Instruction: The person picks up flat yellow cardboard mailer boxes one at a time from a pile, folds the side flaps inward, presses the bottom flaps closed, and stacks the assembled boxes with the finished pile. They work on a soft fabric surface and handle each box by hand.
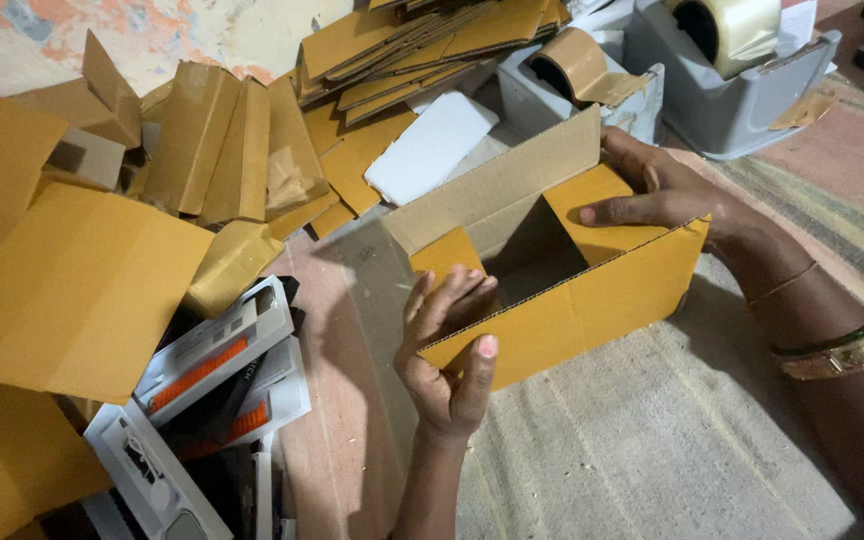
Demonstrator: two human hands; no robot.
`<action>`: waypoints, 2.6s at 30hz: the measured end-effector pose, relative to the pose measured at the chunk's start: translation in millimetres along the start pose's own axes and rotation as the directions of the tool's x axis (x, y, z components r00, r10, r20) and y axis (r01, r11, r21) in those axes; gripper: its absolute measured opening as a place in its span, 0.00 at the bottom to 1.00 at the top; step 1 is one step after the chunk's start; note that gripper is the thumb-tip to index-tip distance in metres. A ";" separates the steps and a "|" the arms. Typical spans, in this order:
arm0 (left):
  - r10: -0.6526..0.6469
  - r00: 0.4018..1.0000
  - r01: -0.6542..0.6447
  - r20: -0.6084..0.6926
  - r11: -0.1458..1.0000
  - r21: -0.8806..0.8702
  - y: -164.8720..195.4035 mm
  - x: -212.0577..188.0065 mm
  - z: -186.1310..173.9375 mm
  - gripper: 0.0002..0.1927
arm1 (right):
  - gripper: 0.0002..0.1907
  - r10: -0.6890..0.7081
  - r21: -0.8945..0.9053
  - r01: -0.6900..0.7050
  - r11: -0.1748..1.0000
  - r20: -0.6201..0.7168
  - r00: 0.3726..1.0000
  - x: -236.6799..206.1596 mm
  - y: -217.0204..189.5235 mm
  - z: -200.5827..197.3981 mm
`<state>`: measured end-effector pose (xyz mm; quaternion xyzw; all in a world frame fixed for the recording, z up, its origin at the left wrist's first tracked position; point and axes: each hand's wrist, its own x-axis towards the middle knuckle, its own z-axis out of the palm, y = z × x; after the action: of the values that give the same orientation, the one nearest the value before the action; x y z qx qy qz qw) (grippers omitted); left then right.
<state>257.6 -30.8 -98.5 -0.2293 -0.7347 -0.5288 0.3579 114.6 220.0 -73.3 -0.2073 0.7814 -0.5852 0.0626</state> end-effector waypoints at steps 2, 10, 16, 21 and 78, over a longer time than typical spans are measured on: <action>0.023 1.000 -0.023 0.006 0.999 0.035 -0.5 2.4 -0.7 0.23 | 0.44 -0.040 0.040 0.038 0.998 0.050 0.998 -2.5 -4.3 -2.3; -0.050 0.997 0.046 -0.052 0.997 -0.069 -15.1 -11.7 -2.9 0.21 | 0.48 -0.179 0.183 0.167 0.969 0.051 0.983 -7.0 -22.5 -1.5; -0.160 0.965 0.140 -0.209 0.985 -0.104 -28.7 -16.8 -3.1 0.13 | 0.41 -0.243 0.235 0.221 0.946 0.068 0.968 -5.4 -14.0 -4.9; -0.282 0.917 0.286 -0.281 0.958 -0.027 -18.0 -8.5 -5.0 0.16 | 0.19 -0.389 0.181 0.365 0.913 0.117 0.914 0.7 2.0 -12.0; -0.278 0.934 0.277 -0.223 0.960 -0.037 -26.5 -2.3 -7.2 0.16 | 0.13 -0.347 0.217 0.354 0.910 -0.072 0.935 -14.4 4.9 -40.1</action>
<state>242.1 -46.4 -115.2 -0.0624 -0.7128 -0.5985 0.3603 112.7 262.5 -67.7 -0.3262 0.6607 -0.6753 -0.0328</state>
